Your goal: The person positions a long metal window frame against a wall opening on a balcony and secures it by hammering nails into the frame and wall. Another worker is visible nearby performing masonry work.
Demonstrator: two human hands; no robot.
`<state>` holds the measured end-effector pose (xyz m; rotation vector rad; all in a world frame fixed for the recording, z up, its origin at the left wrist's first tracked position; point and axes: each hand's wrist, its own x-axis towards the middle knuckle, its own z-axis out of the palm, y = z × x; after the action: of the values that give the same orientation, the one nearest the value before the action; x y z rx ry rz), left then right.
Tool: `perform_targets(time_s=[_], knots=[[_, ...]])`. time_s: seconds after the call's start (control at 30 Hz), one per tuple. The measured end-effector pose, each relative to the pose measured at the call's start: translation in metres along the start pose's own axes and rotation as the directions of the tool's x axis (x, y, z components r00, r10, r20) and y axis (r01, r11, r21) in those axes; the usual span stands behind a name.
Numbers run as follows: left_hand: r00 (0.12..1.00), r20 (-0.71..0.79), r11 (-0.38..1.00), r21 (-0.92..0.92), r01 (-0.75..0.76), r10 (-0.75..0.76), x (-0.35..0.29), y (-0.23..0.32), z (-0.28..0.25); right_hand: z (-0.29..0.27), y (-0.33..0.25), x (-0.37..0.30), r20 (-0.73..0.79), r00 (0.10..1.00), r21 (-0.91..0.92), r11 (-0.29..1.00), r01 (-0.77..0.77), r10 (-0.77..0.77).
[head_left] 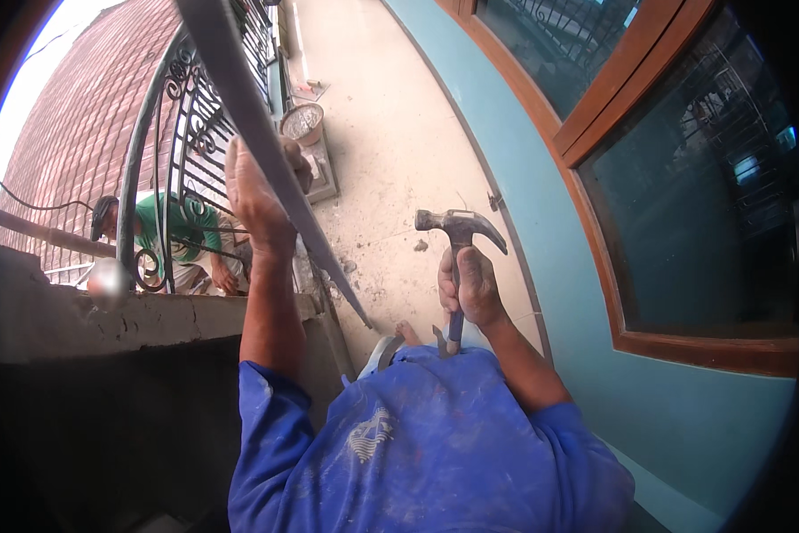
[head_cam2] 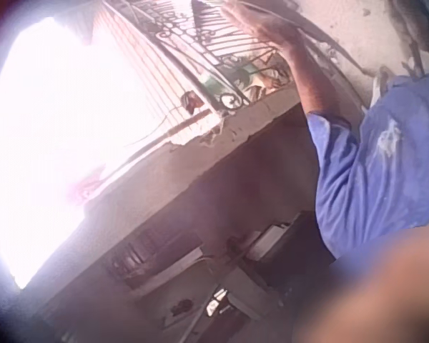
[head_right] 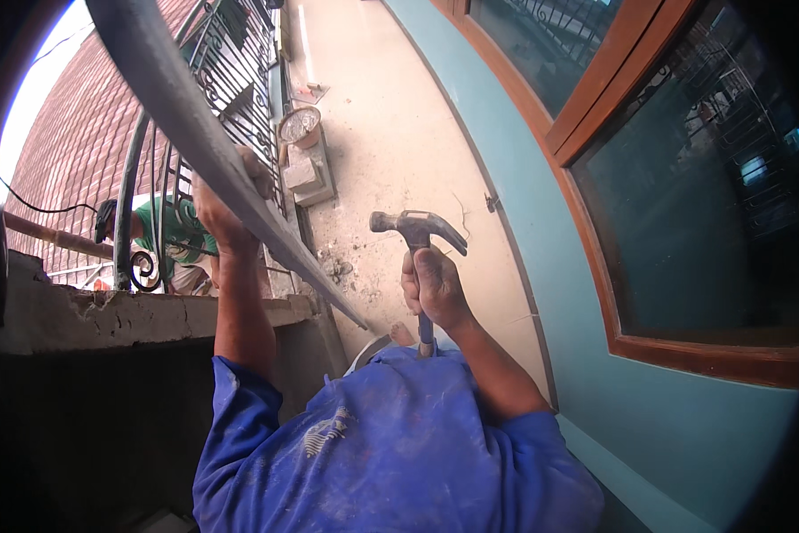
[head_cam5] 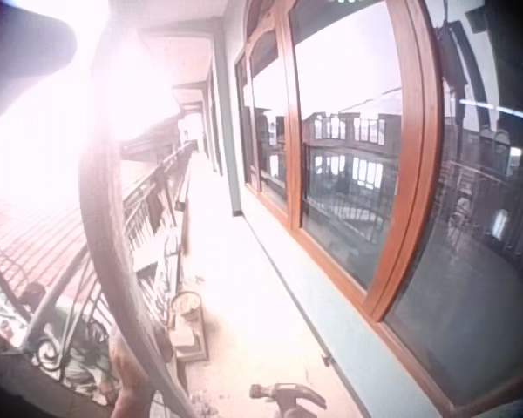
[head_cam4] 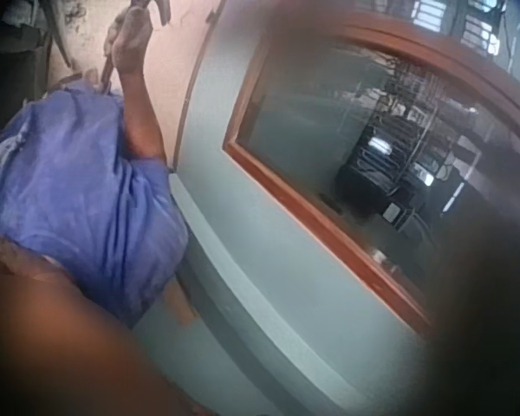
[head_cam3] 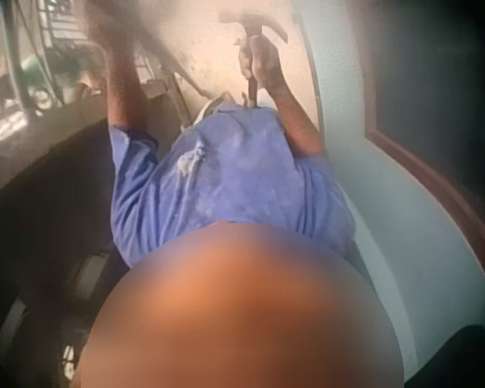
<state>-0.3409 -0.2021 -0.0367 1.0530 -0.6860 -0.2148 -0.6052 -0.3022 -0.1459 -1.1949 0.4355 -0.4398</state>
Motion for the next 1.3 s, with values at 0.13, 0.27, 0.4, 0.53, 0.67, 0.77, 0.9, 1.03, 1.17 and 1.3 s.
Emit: perform_targets(time_s=[0.13,0.27,0.4,0.53,0.67,0.77,0.9,1.03,1.17,1.3], knots=[[0.989,0.138,0.997,-0.048,-0.055,0.061,-0.002,0.022,-0.018,-0.013,0.032,0.015,-0.036,0.989,-0.091,0.985,-0.149,0.147],[0.990,0.121,0.996,0.041,-0.079,0.074,-0.021,0.027,-0.037,0.006,0.083,0.011,-0.019,0.946,-0.033,0.945,-0.325,0.324],[0.990,0.086,0.990,0.076,-0.120,0.114,-0.036,0.025,-0.071,0.048,0.105,0.014,-0.024,0.990,-0.366,0.921,-0.135,0.136],[0.967,0.243,0.997,-0.010,-0.078,0.078,-0.043,0.044,-0.109,0.100,0.085,0.007,0.247,0.963,-0.147,0.978,0.145,-0.106],[0.940,0.339,0.998,0.034,-0.053,0.038,-0.050,0.065,-0.123,0.126,0.129,-0.008,0.242,0.967,-0.101,0.990,0.103,-0.076],[0.980,0.152,0.989,0.059,-0.135,0.125,-0.064,0.074,-0.116,0.098,0.223,-0.008,0.060,0.960,-0.341,0.909,-0.238,0.274],[0.963,0.262,0.996,0.030,-0.081,0.070,-0.058,0.076,-0.110,0.033,0.317,0.010,-0.051,0.813,-0.659,0.592,-0.464,0.579],[0.974,0.222,0.999,0.015,-0.049,0.045,-0.065,0.080,-0.112,0.011,0.322,0.002,-0.071,0.692,-0.355,0.630,-0.690,0.718],[0.995,0.093,0.999,-0.020,-0.040,0.042,-0.071,0.088,-0.126,0.013,0.308,-0.011,-0.300,0.612,-0.273,0.548,-0.790,0.732],[0.986,0.148,0.997,0.015,-0.077,0.074,-0.073,0.089,-0.135,0.023,0.302,-0.011,-0.079,0.465,-0.001,0.466,-0.885,0.882]])
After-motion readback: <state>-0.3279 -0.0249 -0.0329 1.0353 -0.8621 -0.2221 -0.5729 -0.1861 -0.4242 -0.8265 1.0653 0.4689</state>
